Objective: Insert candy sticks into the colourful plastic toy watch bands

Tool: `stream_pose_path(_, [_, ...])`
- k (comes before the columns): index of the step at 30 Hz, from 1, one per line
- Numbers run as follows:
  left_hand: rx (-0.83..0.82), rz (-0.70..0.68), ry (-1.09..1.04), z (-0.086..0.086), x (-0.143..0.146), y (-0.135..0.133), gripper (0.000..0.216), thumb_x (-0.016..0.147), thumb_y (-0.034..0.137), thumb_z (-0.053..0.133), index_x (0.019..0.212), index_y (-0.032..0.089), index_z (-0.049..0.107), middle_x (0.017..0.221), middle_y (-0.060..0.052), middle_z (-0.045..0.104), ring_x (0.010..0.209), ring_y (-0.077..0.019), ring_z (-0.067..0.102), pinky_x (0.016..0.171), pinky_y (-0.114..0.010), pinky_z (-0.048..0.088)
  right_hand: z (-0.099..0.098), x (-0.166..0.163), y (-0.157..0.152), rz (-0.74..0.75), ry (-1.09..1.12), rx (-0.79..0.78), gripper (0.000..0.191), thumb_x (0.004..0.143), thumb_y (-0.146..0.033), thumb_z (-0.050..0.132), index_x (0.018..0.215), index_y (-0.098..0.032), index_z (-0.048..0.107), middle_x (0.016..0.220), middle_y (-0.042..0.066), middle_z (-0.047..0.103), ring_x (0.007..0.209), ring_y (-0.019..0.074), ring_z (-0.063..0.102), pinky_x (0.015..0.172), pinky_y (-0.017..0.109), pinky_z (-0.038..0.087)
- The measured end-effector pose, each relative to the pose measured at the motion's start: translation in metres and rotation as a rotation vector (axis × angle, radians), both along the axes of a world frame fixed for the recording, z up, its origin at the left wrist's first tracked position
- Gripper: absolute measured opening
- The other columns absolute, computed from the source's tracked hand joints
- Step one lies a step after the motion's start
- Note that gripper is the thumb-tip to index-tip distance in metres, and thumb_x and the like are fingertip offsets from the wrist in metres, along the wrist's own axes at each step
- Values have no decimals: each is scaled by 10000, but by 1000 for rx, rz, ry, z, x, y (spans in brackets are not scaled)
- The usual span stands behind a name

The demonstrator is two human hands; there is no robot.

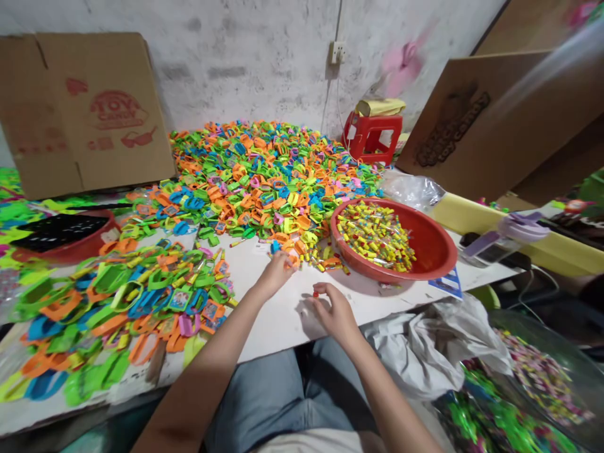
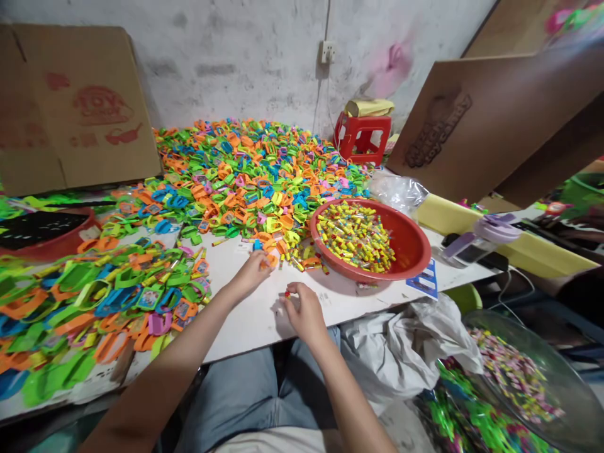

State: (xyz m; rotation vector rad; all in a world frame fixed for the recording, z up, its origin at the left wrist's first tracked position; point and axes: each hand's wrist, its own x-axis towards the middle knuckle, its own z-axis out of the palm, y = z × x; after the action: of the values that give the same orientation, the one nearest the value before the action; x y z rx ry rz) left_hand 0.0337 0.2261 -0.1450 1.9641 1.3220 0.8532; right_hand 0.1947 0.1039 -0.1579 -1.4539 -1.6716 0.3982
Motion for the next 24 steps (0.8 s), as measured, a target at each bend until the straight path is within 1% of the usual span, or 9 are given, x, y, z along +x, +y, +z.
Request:
stream_pose_path(2, [-50, -45, -114, 2, -6, -28, 143, 772, 273, 636, 810, 171, 545, 1040, -84, 603, 1038, -217, 576, 940, -368, 443, 6, 0, -7, 28, 163, 21, 165, 862, -309, 568, 956, -181, 614, 886, 70, 698, 826, 207, 652, 761, 327, 506])
stream_pose_path(5, [-158, -96, -288, 11, -17, -76, 307, 774, 354, 644, 997, 183, 519, 1017, -71, 638, 959, -186, 627, 849, -323, 489, 19, -5, -19, 105, 217, 87, 206, 892, -291, 537, 1039, -203, 653, 911, 66, 697, 836, 189, 642, 769, 317, 505])
stream_pose_path(8, [-394, -157, -574, 23, -26, -119, 447, 731, 329, 714, 1113, 195, 522, 1101, -76, 641, 1026, -181, 613, 892, -297, 468, 29, -14, -35, 188, 210, 156, 266, 920, -239, 493, 1131, -243, 654, 950, 62, 666, 892, 183, 616, 792, 317, 495])
stream_pose_path(10, [-517, -139, -738, 30, -28, -140, 447, 721, 312, 736, 1113, 196, 556, 1108, -63, 642, 1047, -175, 596, 920, -279, 450, 33, -21, -45, 233, 210, 170, 307, 927, -207, 466, 1177, -263, 636, 919, 52, 635, 867, 172, 603, 760, 300, 494])
stream_pose_path(11, [-529, -104, -778, 32, -28, -147, 439, 726, 315, 736, 1112, 200, 563, 1090, -51, 646, 1036, -165, 594, 917, -266, 450, 34, -25, -50, 249, 211, 174, 324, 927, -192, 457, 1191, -269, 627, 903, 46, 619, 849, 166, 596, 741, 290, 493])
stream_pose_path(14, [-463, -12, -819, 34, -24, -163, 440, 739, 326, 736, 1118, 222, 537, 1006, -19, 651, 953, -134, 610, 855, -232, 476, 38, -34, -63, 267, 244, 183, 344, 921, -158, 452, 1210, -271, 601, 897, 35, 598, 823, 151, 586, 713, 264, 489])
stream_pose_path(17, [-360, -21, -798, 36, -20, -172, 410, 772, 327, 715, 1109, 237, 500, 984, -10, 641, 904, -118, 624, 821, -223, 498, 41, -39, -70, 198, 336, 211, 290, 906, -157, 495, 1171, -251, 567, 918, 27, 612, 812, 139, 590, 705, 246, 489])
stream_pose_path(21, [-226, -49, -667, 40, -22, -180, 351, 848, 310, 634, 1156, 268, 471, 1110, -18, 598, 1005, -113, 603, 904, -231, 477, 44, -40, -72, 136, 410, 261, 126, 883, -157, 539, 986, -229, 541, 887, 18, 607, 790, 130, 595, 674, 229, 487])
stream_pose_path(24, [-113, -44, -514, 44, -27, -183, 349, 871, 292, 602, 1189, 284, 460, 1156, -22, 573, 1051, -124, 582, 933, -245, 462, 44, -39, -72, 135, 410, 277, 108, 875, -150, 552, 943, -228, 524, 907, 22, 603, 825, 129, 602, 702, 232, 492])
